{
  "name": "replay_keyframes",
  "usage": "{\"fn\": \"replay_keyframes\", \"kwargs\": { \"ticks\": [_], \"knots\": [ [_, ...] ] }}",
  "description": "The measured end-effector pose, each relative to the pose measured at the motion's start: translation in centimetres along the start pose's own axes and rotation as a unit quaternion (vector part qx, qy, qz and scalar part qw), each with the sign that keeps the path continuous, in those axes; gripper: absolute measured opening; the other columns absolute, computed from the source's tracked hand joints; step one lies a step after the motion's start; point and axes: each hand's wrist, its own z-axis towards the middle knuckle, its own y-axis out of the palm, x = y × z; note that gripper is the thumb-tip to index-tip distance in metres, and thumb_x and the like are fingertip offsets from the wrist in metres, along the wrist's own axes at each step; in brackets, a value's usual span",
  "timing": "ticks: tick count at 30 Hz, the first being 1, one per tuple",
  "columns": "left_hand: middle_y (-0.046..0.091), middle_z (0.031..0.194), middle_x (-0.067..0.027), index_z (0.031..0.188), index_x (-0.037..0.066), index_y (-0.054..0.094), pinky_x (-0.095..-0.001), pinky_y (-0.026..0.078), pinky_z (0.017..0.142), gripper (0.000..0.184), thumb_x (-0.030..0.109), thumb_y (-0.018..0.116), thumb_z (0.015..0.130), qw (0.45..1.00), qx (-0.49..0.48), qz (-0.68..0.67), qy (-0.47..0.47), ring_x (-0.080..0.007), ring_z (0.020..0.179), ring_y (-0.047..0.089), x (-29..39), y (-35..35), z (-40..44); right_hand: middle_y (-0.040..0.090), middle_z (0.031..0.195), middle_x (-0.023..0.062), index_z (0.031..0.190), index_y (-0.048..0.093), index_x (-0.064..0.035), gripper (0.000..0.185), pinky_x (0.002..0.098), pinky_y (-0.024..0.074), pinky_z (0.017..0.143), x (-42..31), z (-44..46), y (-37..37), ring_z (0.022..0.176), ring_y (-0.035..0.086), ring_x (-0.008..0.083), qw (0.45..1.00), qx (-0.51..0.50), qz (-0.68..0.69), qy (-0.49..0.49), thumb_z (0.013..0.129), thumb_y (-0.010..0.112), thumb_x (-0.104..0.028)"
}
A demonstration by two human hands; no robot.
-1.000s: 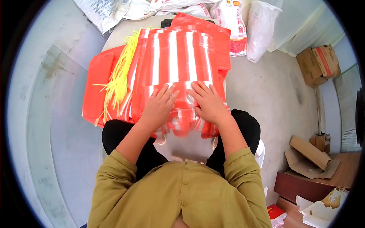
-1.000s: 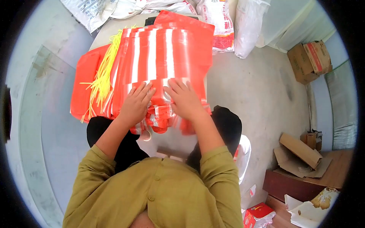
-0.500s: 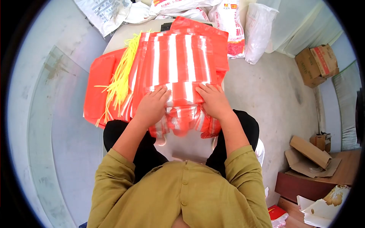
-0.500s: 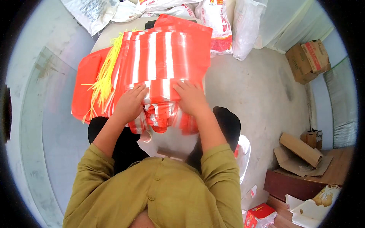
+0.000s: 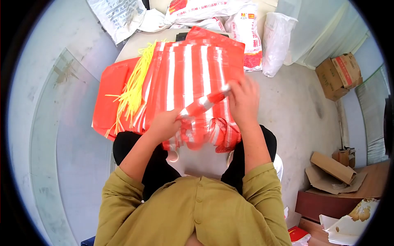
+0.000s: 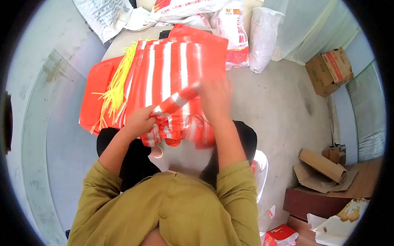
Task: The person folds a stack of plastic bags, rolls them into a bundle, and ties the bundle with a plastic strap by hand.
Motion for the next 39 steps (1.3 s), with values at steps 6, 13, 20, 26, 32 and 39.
{"fn": "replay_keyframes", "kwargs": {
  "ticks": [6, 13, 20, 26, 32, 39],
  "knots": [
    [0.066, 0.133, -0.0148, 0.149, -0.001, 0.049, -0.0433, 0.057, 0.1, 0.061, -0.003, 0.056, 0.088, 0.791, -0.132, -0.584, -0.127, -0.026, 0.116, 0.069, -0.5, 4.9, -0.9, 0.054, 0.154, 0.0168, 0.138, 0.065, -0.0097, 0.05, 0.0528, 0.0414, 0.117, -1.8, -4.3, 2.2, 0.143, 0.048, 0.0394, 0.987, -0.011, 0.159, 0.024, 0.089, 0.076, -0.01],
    [0.057, 0.14, -0.0149, 0.156, 0.002, 0.037, -0.0422, 0.054, 0.104, 0.073, -0.005, 0.062, 0.088, 0.804, -0.053, -0.567, -0.171, -0.0254, 0.125, 0.061, -1.7, 8.6, -2.2, 0.036, 0.165, 0.024, 0.145, 0.058, -0.0047, 0.059, 0.0507, 0.041, 0.119, -3.9, -11.0, 5.0, 0.148, 0.043, 0.0405, 0.951, -0.215, 0.212, 0.068, 0.09, 0.075, -0.013],
    [0.04, 0.162, -0.0201, 0.168, 0.006, 0.021, -0.0393, 0.039, 0.12, 0.094, -0.001, 0.071, 0.089, 0.907, -0.019, -0.42, -0.021, -0.0276, 0.146, 0.046, -2.1, 9.7, -3.0, 0.022, 0.172, 0.0215, 0.151, 0.051, -0.0006, 0.064, 0.0385, 0.0529, 0.106, -4.2, -10.4, 4.6, 0.14, 0.055, 0.0296, 0.877, -0.214, 0.327, 0.28, 0.093, 0.074, -0.011],
    [0.042, 0.166, -0.0196, 0.168, 0.008, 0.029, -0.0392, 0.032, 0.125, 0.088, 0.005, 0.072, 0.091, 0.963, -0.012, -0.267, 0.027, -0.0296, 0.155, 0.038, -1.7, 9.8, -3.6, 0.023, 0.171, 0.0235, 0.153, 0.049, -0.0021, 0.068, 0.0427, 0.0458, 0.115, -4.7, -10.1, 5.0, 0.147, 0.045, 0.0357, 0.895, -0.218, 0.28, 0.272, 0.093, 0.075, -0.017],
    [0.045, 0.164, -0.0179, 0.164, 0.009, 0.038, -0.0405, 0.035, 0.124, 0.081, 0.006, 0.073, 0.09, 0.964, 0.013, -0.259, 0.058, -0.0305, 0.152, 0.042, -1.7, 10.8, -4.2, 0.025, 0.167, 0.0242, 0.158, 0.04, -0.0063, 0.084, 0.0462, 0.0447, 0.117, -6.4, -8.7, 4.6, 0.149, 0.042, 0.0415, 0.905, -0.206, 0.238, 0.286, 0.088, 0.082, -0.025],
    [0.046, 0.162, -0.0183, 0.162, 0.01, 0.042, -0.0403, 0.035, 0.124, 0.079, 0.005, 0.073, 0.089, 0.95, 0.034, -0.305, 0.057, -0.0303, 0.152, 0.042, -1.7, 11.4, -4.7, 0.03, 0.159, 0.0205, 0.162, 0.036, -0.0059, 0.095, 0.0462, 0.0424, 0.118, -7.2, -7.7, 5.3, 0.146, 0.041, 0.0382, 0.886, -0.186, 0.266, 0.333, 0.084, 0.086, -0.027]
  ]
}}
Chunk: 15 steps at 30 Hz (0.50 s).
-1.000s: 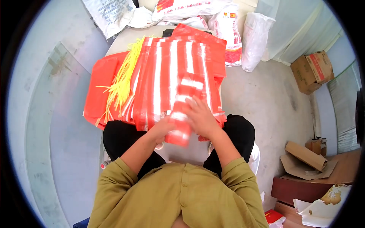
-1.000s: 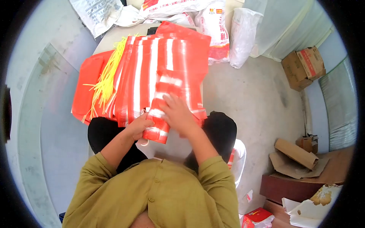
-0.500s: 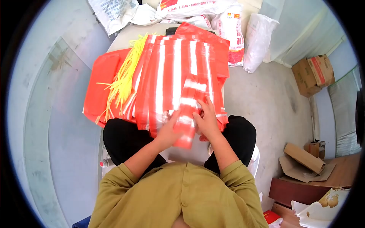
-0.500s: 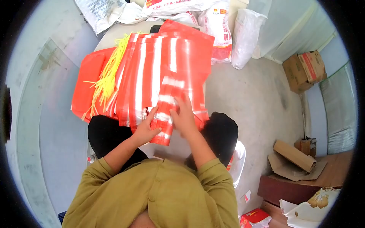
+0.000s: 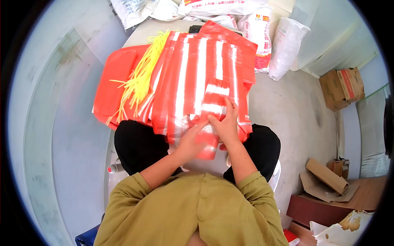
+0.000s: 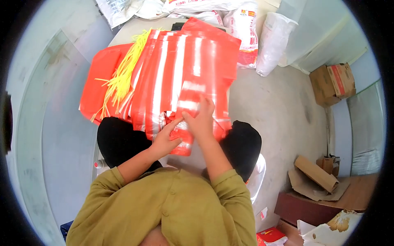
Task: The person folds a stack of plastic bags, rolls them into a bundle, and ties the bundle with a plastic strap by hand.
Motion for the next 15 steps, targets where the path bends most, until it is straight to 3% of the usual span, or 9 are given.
{"fn": "replay_keyframes", "kwargs": {
  "ticks": [8, 11, 14, 15],
  "knots": [
    [0.053, 0.155, -0.0164, 0.161, 0.017, 0.047, -0.039, 0.042, 0.117, 0.076, 0.009, 0.074, 0.089, 0.995, -0.047, 0.014, -0.082, -0.0286, 0.142, 0.052, -0.1, -0.1, -0.2, 0.03, 0.158, 0.0212, 0.161, 0.036, -0.007, 0.098, 0.0439, 0.0429, 0.118, 0.6, 0.6, 1.0, 0.145, 0.042, 0.0389, 0.999, -0.009, -0.043, 0.014, 0.079, 0.088, -0.021],
    [0.068, 0.133, -0.0157, 0.16, 0.018, 0.049, -0.0377, 0.05, 0.105, 0.073, 0.013, 0.073, 0.091, 0.997, -0.029, 0.065, 0.016, -0.0263, 0.122, 0.065, -1.7, -0.1, -0.6, 0.033, 0.157, 0.023, 0.16, 0.037, -0.0063, 0.098, 0.0445, 0.043, 0.118, 1.8, 0.8, 1.3, 0.145, 0.043, 0.0404, 0.997, 0.006, -0.069, -0.014, 0.078, 0.088, -0.019],
    [0.073, 0.107, -0.0152, 0.16, 0.02, 0.048, -0.0372, 0.055, 0.094, 0.071, 0.016, 0.071, 0.092, 0.965, -0.199, 0.06, -0.163, -0.0228, 0.101, 0.07, 1.8, -3.5, -0.4, 0.036, 0.157, 0.0233, 0.158, 0.038, -0.0034, 0.094, 0.0459, 0.0447, 0.116, 2.8, 0.9, 1.7, 0.143, 0.045, 0.0422, 0.995, 0.023, -0.078, -0.055, 0.079, 0.087, -0.019],
    [0.072, 0.094, -0.0154, 0.156, 0.021, 0.055, -0.0347, 0.057, 0.087, 0.063, 0.02, 0.071, 0.095, 0.969, -0.211, 0.106, -0.077, -0.0199, 0.09, 0.07, 0.7, -4.4, -0.8, 0.035, 0.157, 0.0229, 0.158, 0.038, -0.0037, 0.094, 0.0454, 0.0447, 0.116, 2.8, 0.9, 1.7, 0.143, 0.045, 0.0414, 0.995, 0.023, -0.076, -0.059, 0.079, 0.086, -0.018]
  ]
}}
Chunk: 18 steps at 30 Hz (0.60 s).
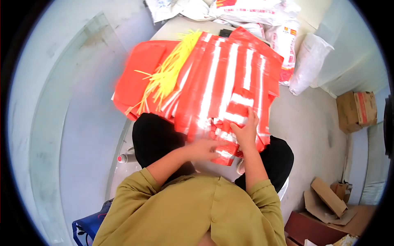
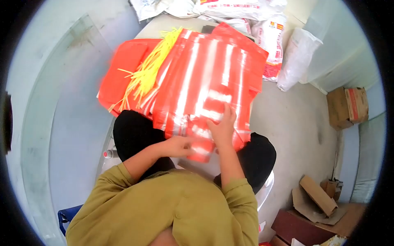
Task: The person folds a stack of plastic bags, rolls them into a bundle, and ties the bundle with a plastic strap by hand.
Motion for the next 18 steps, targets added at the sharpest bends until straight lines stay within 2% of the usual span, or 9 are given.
{"fn": "replay_keyframes", "kwargs": {
  "ticks": [3, 4, 5, 6, 7, 9, 13, 17, 18],
  "knots": [
    [0.072, 0.097, -0.0117, 0.148, 0.017, 0.063, -0.0323, 0.056, 0.086, 0.05, 0.02, 0.07, 0.099, 0.987, -0.057, 0.045, 0.143, -0.0165, 0.09, 0.069, -2.8, -3.8, -0.9, 0.033, 0.158, 0.0218, 0.159, 0.037, -0.005, 0.092, 0.0439, 0.0451, 0.115, -1.1, -0.1, -0.4, 0.143, 0.045, 0.0397, 1.0, -0.007, 0.009, 0.012, 0.081, 0.084, -0.014],
    [0.075, 0.102, -0.0079, 0.137, 0.009, 0.07, -0.0309, 0.056, 0.086, 0.037, 0.021, 0.068, 0.102, 0.999, -0.016, -0.018, 0.022, -0.0151, 0.092, 0.07, -0.2, -5.8, -2.1, 0.033, 0.159, 0.0215, 0.159, 0.036, -0.0055, 0.092, 0.0434, 0.0452, 0.115, -1.4, -0.2, -0.6, 0.143, 0.045, 0.0391, 1.0, -0.011, 0.012, 0.02, 0.081, 0.084, -0.013],
    [0.076, 0.106, -0.0044, 0.127, 0.003, 0.072, -0.0318, 0.056, 0.087, 0.031, 0.021, 0.068, 0.102, 0.98, 0.083, -0.182, -0.021, -0.0135, 0.095, 0.07, -3.3, -6.2, -1.5, 0.033, 0.159, 0.0213, 0.16, 0.036, -0.0061, 0.092, 0.043, 0.0456, 0.115, -1.5, -0.1, -0.7, 0.144, 0.045, 0.0388, 0.999, -0.016, 0.012, 0.026, 0.081, 0.083, -0.013],
    [0.076, 0.103, -0.0074, 0.119, 0.002, 0.072, -0.0326, 0.056, 0.085, 0.026, 0.02, 0.069, 0.1, 0.956, 0.267, -0.088, -0.081, -0.0161, 0.093, 0.071, -4.1, -7.1, -1.1, 0.032, 0.159, 0.0211, 0.16, 0.035, -0.0067, 0.092, 0.0427, 0.046, 0.115, -1.6, -0.1, -0.8, 0.144, 0.045, 0.0384, 0.999, -0.02, 0.012, 0.032, 0.082, 0.083, -0.012],
    [0.073, 0.103, -0.0119, 0.114, 0.002, 0.072, -0.0355, 0.056, 0.086, 0.022, 0.017, 0.07, 0.098, 0.9, 0.434, 0.043, -0.007, -0.024, 0.095, 0.071, -3.7, -8.5, -1.6, 0.032, 0.159, 0.0209, 0.16, 0.035, -0.0073, 0.092, 0.0424, 0.0463, 0.115, -1.7, 0.0, -0.9, 0.144, 0.045, 0.0381, 0.999, -0.024, 0.012, 0.039, 0.082, 0.082, -0.012],
    [0.068, 0.113, -0.0171, 0.111, 0.003, 0.074, -0.0445, 0.055, 0.093, 0.022, 0.018, 0.071, 0.095, 0.776, 0.581, 0.245, -0.01, -0.0364, 0.106, 0.067, -6.1, -11.0, -1.9, 0.032, 0.16, 0.0208, 0.161, 0.034, -0.0081, 0.092, 0.042, 0.0467, 0.114, -2.1, -0.1, -1.1, 0.145, 0.044, 0.038, 0.998, -0.026, 0.032, 0.05, 0.082, 0.081, -0.011],
    [0.07, 0.116, -0.0202, 0.116, 0.005, 0.076, -0.049, 0.052, 0.101, 0.034, 0.03, 0.069, 0.094, 0.815, 0.496, 0.268, -0.134, -0.0416, 0.111, 0.065, -10.5, -13.1, -2.0, 0.032, 0.159, 0.0216, 0.162, 0.033, -0.0083, 0.092, 0.0415, 0.0469, 0.115, -2.1, 0.0, -1.5, 0.146, 0.043, 0.0387, 0.998, -0.02, 0.045, 0.04, 0.083, 0.08, -0.011],
    [0.069, 0.125, -0.0244, 0.115, 0.0, 0.076, -0.0478, 0.052, 0.101, 0.04, 0.033, 0.066, 0.097, 0.818, 0.467, 0.289, -0.172, -0.0426, 0.113, 0.066, -9.9, -14.1, -2.0, 0.036, 0.161, 0.0217, 0.165, 0.029, -0.0085, 0.096, 0.0415, 0.0465, 0.115, -0.4, 0.3, -1.5, 0.143, 0.046, 0.0362, 0.992, 0.005, 0.122, 0.044, 0.082, 0.078, -0.007],
    [0.07, 0.125, -0.0234, 0.117, -0.002, 0.075, -0.0466, 0.052, 0.101, 0.041, 0.034, 0.063, 0.1, 0.83, 0.498, 0.201, -0.149, -0.0403, 0.114, 0.067, -10.1, -14.0, -2.0, 0.038, 0.161, 0.0216, 0.166, 0.028, -0.0085, 0.098, 0.0413, 0.0467, 0.115, -0.4, 0.8, -1.7, 0.142, 0.048, 0.0354, 0.981, 0.005, 0.184, 0.065, 0.082, 0.077, -0.006]
  ]
}}
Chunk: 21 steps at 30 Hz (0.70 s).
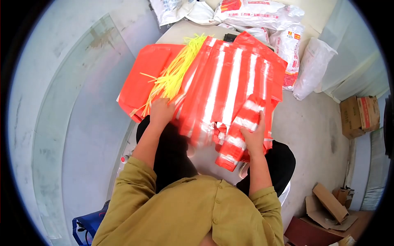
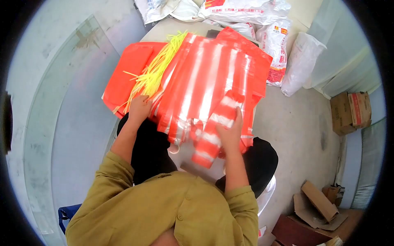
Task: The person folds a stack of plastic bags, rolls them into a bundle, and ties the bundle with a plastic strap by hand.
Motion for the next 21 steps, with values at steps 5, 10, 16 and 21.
{"fn": "replay_keyframes", "kwargs": {
  "ticks": [5, 10, 16, 21],
  "knots": [
    [0.073, 0.121, -0.0166, 0.127, -0.008, 0.068, -0.041, 0.052, 0.103, 0.048, 0.034, 0.05, 0.112, 0.773, -0.025, -0.613, -0.161, -0.0281, 0.113, 0.069, 2.6, -0.1, -1.5, 0.042, 0.159, 0.0198, 0.167, 0.022, -0.0093, 0.101, 0.0434, 0.0523, 0.109, -2.8, 0.0, -1.9, 0.135, 0.053, 0.0331, 0.941, 0.021, 0.3, 0.157, 0.082, 0.075, 0.001],
    [0.073, 0.12, -0.0147, 0.13, -0.006, 0.066, -0.041, 0.052, 0.103, 0.059, 0.044, 0.039, 0.115, 0.599, -0.208, -0.758, -0.156, -0.0257, 0.111, 0.068, 8.9, 1.1, -5.4, 0.044, 0.156, 0.0181, 0.168, 0.021, -0.0156, 0.09, 0.0484, 0.055, 0.106, -3.9, -0.5, -1.9, 0.133, 0.055, 0.035, 0.867, 0.026, 0.462, 0.184, 0.091, 0.062, 0.006],
    [0.073, 0.111, -0.0065, 0.124, 0.009, 0.072, -0.0349, 0.05, 0.098, 0.052, 0.049, 0.042, 0.113, 0.534, -0.362, -0.72, -0.255, -0.0214, 0.106, 0.065, 15.6, 5.5, -12.3, 0.048, 0.156, 0.0196, 0.17, 0.019, -0.0164, 0.091, 0.0472, 0.0563, 0.105, -2.7, -1.2, -1.1, 0.134, 0.059, 0.0335, 0.831, -0.099, 0.512, 0.193, 0.091, 0.062, -0.001],
    [0.064, 0.138, -0.0045, 0.142, 0.012, 0.057, -0.0409, 0.046, 0.109, 0.048, 0.048, 0.041, 0.114, 0.092, -0.449, -0.828, -0.322, -0.0207, 0.129, 0.058, 9.2, 15.9, -15.1, 0.046, 0.158, 0.0193, 0.17, 0.019, -0.0157, 0.095, 0.0461, 0.0554, 0.107, 0.6, -1.2, -1.0, 0.134, 0.058, 0.0334, 0.834, -0.16, 0.498, 0.175, 0.088, 0.065, 0.0]
  ]
}}
